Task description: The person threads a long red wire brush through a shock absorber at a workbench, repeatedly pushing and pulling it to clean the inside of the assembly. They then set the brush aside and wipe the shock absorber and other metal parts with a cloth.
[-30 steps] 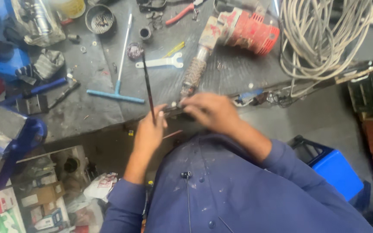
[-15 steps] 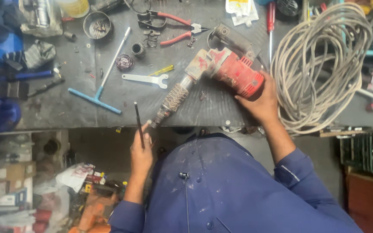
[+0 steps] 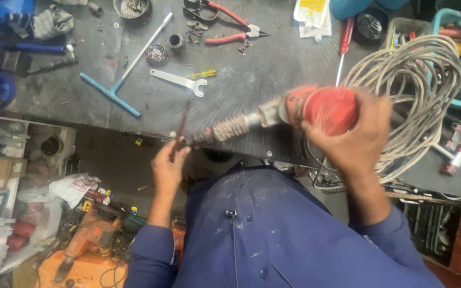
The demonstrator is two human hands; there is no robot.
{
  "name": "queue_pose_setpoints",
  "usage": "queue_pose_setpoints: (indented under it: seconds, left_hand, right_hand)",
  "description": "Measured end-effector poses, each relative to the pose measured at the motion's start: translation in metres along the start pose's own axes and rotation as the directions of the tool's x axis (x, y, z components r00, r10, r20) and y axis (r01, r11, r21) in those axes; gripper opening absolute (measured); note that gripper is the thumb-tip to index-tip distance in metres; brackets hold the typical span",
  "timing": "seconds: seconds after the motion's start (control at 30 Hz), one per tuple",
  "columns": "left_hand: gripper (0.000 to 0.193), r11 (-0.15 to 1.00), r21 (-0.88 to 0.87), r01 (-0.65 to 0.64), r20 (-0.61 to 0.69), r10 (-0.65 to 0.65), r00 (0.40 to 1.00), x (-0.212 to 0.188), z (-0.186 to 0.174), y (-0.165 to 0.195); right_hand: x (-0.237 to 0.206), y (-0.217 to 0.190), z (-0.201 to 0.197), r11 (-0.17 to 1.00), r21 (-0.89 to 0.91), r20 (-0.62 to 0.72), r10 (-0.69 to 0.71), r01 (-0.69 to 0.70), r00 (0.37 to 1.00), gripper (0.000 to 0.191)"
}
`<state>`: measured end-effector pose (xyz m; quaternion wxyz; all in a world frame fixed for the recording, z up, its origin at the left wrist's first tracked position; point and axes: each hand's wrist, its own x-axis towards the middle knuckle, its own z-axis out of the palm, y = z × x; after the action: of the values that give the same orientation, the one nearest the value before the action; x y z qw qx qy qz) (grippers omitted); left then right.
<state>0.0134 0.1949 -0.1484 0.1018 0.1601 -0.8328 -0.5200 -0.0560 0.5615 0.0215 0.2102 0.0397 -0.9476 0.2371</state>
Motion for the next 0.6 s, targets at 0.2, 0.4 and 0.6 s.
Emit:
queue_pose_setpoints:
  seconds: [0.2, 0.4, 0.6]
  left_hand:
    - [0.040, 0.994, -0.048, -0.101, 0.040, 0.103, 0.994, -0.018, 0.018, 0.007]
    - [0.032, 0.995, -0.071, -0.073, 0.011, 0.074, 0.997, -0.022, 0.016, 0.010]
    - [0.031, 0.995, -0.007, -0.099, 0.059, 0.099, 0.993, -0.026, -0.001, 0.015]
  right_hand:
    - [0.079, 0.000, 0.038, 0.987, -0.141, 0.009, -0.076, 0.077, 0.997, 0.072]
    - [0.129, -0.003, 0.111, 0.980, -0.099, 0.002, -0.172, 0.172, 0.985, 0.068]
    - [0.144, -0.015, 0.164, 0.981, -0.104, 0.102, -0.152, 0.162, 0.983, 0.068]
